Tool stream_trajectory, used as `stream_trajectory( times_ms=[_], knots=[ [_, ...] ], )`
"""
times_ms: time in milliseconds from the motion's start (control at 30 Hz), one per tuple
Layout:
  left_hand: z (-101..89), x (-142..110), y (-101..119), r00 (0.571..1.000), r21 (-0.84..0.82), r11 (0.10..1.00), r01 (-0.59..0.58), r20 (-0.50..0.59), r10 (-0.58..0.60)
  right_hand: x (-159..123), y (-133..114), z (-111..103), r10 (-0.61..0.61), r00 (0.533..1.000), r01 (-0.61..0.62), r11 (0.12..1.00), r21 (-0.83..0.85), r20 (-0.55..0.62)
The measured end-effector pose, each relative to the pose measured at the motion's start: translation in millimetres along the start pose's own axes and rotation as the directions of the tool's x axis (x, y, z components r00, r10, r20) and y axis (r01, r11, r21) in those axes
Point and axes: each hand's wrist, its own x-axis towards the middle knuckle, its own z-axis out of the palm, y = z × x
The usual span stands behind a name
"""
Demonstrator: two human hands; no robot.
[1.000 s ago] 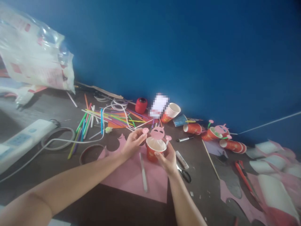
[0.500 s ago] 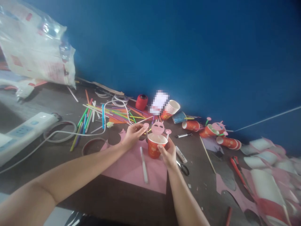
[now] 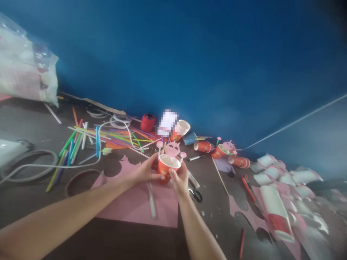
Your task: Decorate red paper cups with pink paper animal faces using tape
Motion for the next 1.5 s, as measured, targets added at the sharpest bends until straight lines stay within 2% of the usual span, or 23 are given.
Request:
stream_trajectory(
  times_ms=[100, 233, 433, 600, 667, 767, 867, 933, 1133, 1333, 1400, 1500],
  knots=[
    [0.0, 1, 1, 1.0, 0.054, 0.998, 0.028, 0.004, -0.029, -1, -2, 1, -0.019, 1.0, 0.019, 1.0, -0.012, -0.002],
    [-0.8, 2, 0, 0.998, 0.078, 0.995, 0.056, -0.043, -0.052, -2, 1, 1, -0.03, 0.999, 0.03, 0.999, -0.024, 0.015],
    [-1.7, 2, -5, 0.995, 0.071, 0.997, 0.043, -0.098, -0.036, -5, 5, 0, 0.077, 0.994, -0.064, 0.985, -0.163, 0.079],
    [-2.1, 3, -7, 0.995, 0.073, 0.997, 0.026, -0.102, -0.019, -5, 2, -2, 0.07, 0.994, -0.052, 0.98, -0.192, 0.084],
    [-1.9, 2, -6, 0.995, 0.073, 0.997, 0.038, -0.094, -0.031, -2, 1, -5, 0.022, 0.997, -0.011, 0.988, -0.155, 0.073],
    [-1.2, 1, -2, 0.998, 0.115, 0.992, 0.052, -0.033, -0.049, 5, 0, -12, -0.033, 0.999, 0.034, 0.999, 0.007, -0.003],
    [-0.7, -1, 3, 0.997, 0.174, 0.984, 0.043, 0.05, -0.052, 11, 2, -20, 0.033, 0.999, -0.025, 0.984, 0.176, -0.042],
    [-1.0, -2, 4, 0.996, 0.212, 0.976, 0.042, 0.064, -0.057, 13, 3, -22, 0.094, 0.995, -0.086, 0.971, 0.222, -0.029],
    [-4.0, 0, 4, 0.994, 0.386, 0.918, 0.089, 0.018, -0.104, 14, 4, -20, 0.118, 0.991, -0.102, 0.971, 0.214, -0.065],
    [-4.4, 1, 5, 0.986, 0.369, 0.922, 0.119, 0.065, -0.154, 18, 4, -20, 0.089, 0.981, -0.045, 0.969, 0.244, -0.172],
    [-7.2, 1, 0, 0.983, 0.373, 0.919, 0.126, 0.075, -0.166, 20, 2, -20, 0.068, 0.981, -0.026, 0.974, 0.224, -0.183],
    [-12.4, 3, -13, 0.991, 0.353, 0.931, 0.092, 0.054, -0.119, 21, -2, -21, 0.052, 0.983, -0.018, 0.98, 0.196, -0.173]
  ],
)
